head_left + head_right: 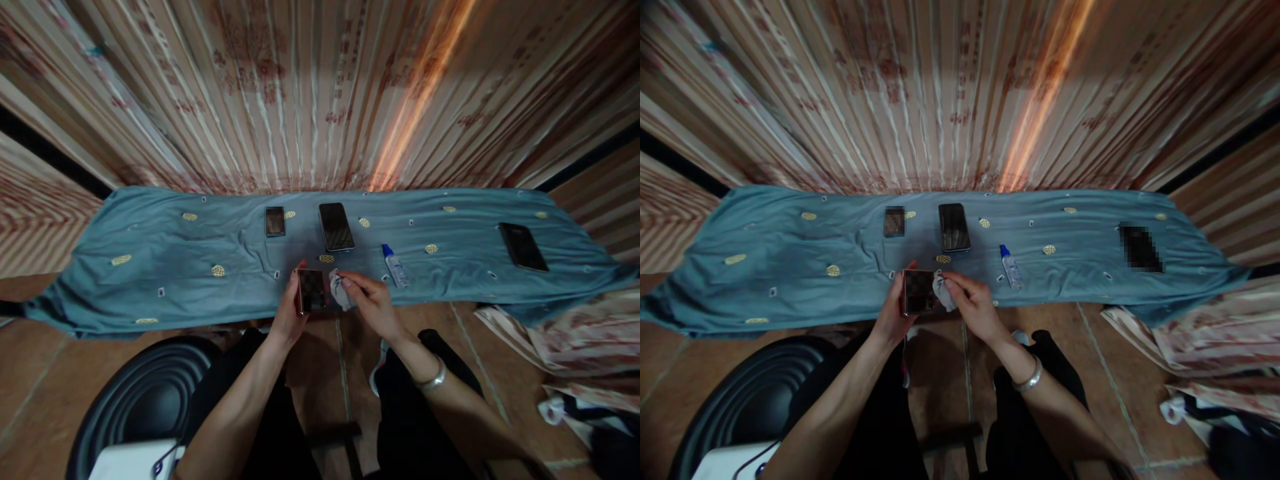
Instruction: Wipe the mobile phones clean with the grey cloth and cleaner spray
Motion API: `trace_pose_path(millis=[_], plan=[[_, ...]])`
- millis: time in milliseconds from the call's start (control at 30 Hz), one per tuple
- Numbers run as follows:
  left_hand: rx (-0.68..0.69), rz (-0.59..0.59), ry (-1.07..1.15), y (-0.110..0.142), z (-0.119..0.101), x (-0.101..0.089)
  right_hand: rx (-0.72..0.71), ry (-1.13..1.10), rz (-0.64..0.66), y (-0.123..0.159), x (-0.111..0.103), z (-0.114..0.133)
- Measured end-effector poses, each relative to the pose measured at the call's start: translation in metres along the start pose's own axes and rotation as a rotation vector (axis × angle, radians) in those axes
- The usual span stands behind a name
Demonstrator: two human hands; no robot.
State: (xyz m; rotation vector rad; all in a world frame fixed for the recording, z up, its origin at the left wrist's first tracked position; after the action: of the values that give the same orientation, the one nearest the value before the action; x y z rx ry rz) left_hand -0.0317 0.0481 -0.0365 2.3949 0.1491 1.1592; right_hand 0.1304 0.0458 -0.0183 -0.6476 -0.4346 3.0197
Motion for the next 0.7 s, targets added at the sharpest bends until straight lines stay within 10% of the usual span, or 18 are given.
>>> trace_pose_path(millis=[167, 433, 700], plan=[[0.028, 0.067, -0.193, -0.001, 0.018, -0.007, 0.180, -0.194, -0.054, -0.009, -0.001, -0.016], [0.318, 0.261, -0.677, 0.009, 0.018, -0.004, -0.230, 0.019, 0.182, 0.005, 0.010, 0.038], [0.401, 0.436, -0.922, 0.021, 0.016, -0.005, 0.026, -0.087, 0.243, -0.002, 0.010, -0.005]])
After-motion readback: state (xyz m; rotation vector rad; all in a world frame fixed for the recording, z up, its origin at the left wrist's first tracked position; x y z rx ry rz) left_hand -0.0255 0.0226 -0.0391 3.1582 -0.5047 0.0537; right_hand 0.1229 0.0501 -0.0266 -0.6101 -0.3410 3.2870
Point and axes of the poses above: each hand's wrist, its own y-axis away from the middle knuckle, its own x-axis out of the palm, z = x × y, the point moved 4 cm from there along -y, towards the middle knuckle, and after that the axes turned 10 degrees about y, right-handed, at the moved point
